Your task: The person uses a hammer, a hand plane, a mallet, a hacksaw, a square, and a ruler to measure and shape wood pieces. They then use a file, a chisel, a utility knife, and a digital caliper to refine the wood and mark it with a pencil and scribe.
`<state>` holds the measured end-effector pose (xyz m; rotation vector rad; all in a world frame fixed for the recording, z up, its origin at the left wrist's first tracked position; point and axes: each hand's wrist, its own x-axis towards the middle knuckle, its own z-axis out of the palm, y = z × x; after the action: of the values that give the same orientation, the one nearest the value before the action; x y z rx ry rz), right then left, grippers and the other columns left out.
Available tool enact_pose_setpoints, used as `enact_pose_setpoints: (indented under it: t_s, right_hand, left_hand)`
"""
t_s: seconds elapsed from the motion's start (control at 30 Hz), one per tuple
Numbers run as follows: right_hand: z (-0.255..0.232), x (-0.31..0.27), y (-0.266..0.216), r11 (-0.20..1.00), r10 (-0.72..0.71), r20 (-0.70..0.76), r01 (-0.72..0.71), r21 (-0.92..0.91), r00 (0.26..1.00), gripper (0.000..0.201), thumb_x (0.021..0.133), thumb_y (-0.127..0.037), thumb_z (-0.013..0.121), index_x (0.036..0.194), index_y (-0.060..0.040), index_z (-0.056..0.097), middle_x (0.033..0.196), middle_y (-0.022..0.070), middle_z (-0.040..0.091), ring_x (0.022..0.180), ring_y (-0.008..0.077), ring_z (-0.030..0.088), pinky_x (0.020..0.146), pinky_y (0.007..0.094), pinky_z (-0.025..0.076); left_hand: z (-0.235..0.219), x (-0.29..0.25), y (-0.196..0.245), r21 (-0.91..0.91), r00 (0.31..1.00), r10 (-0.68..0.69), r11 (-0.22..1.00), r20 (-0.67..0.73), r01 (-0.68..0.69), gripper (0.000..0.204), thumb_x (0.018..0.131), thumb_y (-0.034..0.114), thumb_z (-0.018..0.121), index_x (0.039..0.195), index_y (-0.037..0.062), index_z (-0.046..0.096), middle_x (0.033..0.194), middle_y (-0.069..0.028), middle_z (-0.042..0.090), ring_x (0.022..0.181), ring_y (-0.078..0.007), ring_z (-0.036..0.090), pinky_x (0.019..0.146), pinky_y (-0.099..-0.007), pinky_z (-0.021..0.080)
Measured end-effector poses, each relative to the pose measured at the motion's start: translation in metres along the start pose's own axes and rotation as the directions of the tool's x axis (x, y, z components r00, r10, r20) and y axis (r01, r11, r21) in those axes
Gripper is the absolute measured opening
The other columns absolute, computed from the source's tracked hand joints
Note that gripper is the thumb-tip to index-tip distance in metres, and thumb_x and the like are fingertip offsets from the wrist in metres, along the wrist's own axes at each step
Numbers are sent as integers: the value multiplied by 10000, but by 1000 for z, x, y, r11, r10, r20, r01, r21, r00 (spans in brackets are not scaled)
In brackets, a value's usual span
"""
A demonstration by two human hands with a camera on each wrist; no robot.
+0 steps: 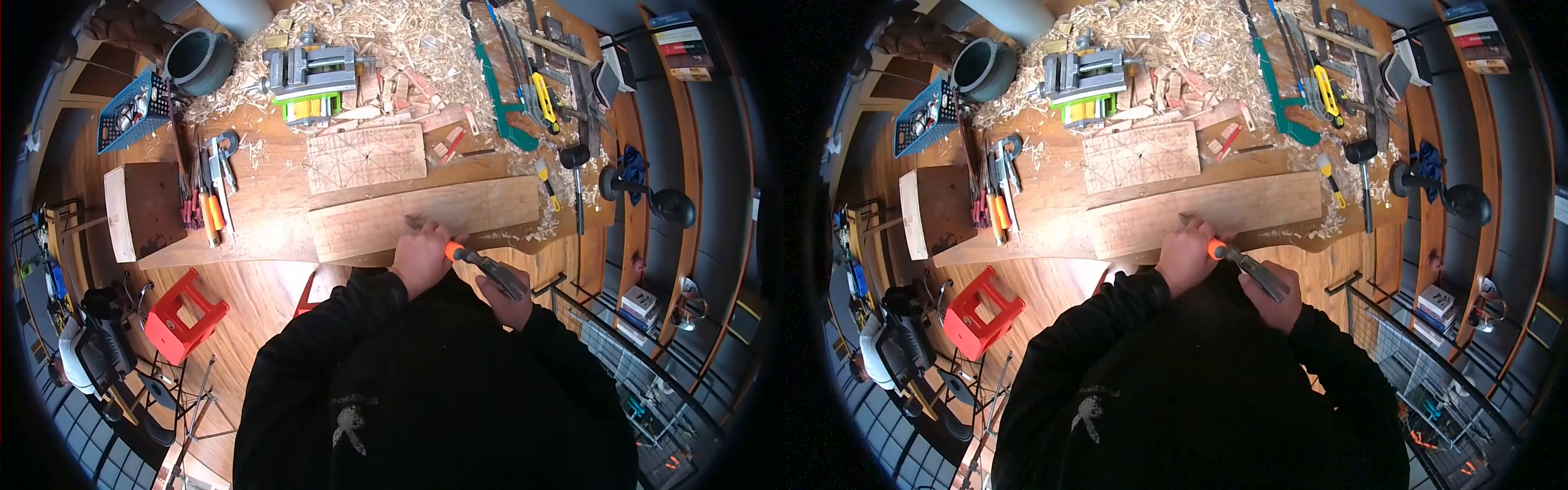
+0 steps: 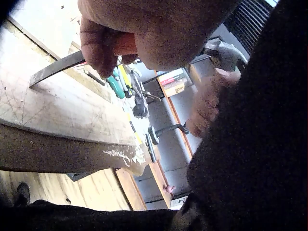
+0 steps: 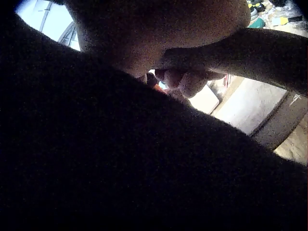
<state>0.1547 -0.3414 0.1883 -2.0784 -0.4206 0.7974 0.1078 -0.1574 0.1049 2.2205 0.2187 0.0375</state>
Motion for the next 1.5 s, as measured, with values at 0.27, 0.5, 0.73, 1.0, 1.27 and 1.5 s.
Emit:
enact_pose_setpoints:
  t_s: [0.27,0.5,0.73,1.0,1.27,1.5]
  right_hand:
    - [-2,2,6,999,-47,9,47,-13,999,256,854,-117,685,687,-12,522,588,74,475,514,166,469,509,324,383]
    - [1,7,3,998,-55,19,54,12,998,259,846,-108,690,678,-18,515,588,68,471,516,160,455,510,323,382]
    - [5,14,-4,999,-27,53,28,-21,998,238,847,-100,684,695,-9,524,589,60,467,523,153,456,514,317,385]
    - [7,20,-13,1000,-5,34,5,3,999,188,852,-80,665,728,2,550,605,60,489,534,149,467,526,307,399]
    - [11,25,-16,999,-36,128,38,-14,991,172,847,-72,669,744,2,552,610,37,482,563,113,453,545,298,401]
    - [19,29,-21,999,9,135,-15,44,991,205,840,-94,686,722,-13,539,605,31,478,557,115,438,536,297,391]
  left_hand:
    - [-4,2,2,-26,1000,-4,1000,-7,4,306,904,296,634,758,33,573,757,-165,598,610,-375,612,538,-459,505]
    - [-2,0,-5,-6,995,-65,998,73,65,206,859,254,666,831,55,619,818,-145,615,710,-347,628,604,-447,519]
    - [-10,-3,-10,12,992,-75,997,103,74,167,808,215,688,909,87,650,866,-130,625,749,-330,635,625,-438,520]
    - [-15,-4,-13,54,983,-114,993,141,107,161,826,215,662,890,72,623,867,-139,629,754,-341,640,624,-440,514]
    - [-22,-10,-19,50,986,-125,992,112,120,156,811,182,660,907,69,616,866,-144,630,757,-349,643,645,-447,512]
    - [-29,-16,-27,61,992,-103,993,74,98,149,816,173,648,916,66,621,840,-151,632,732,-355,643,638,-448,516]
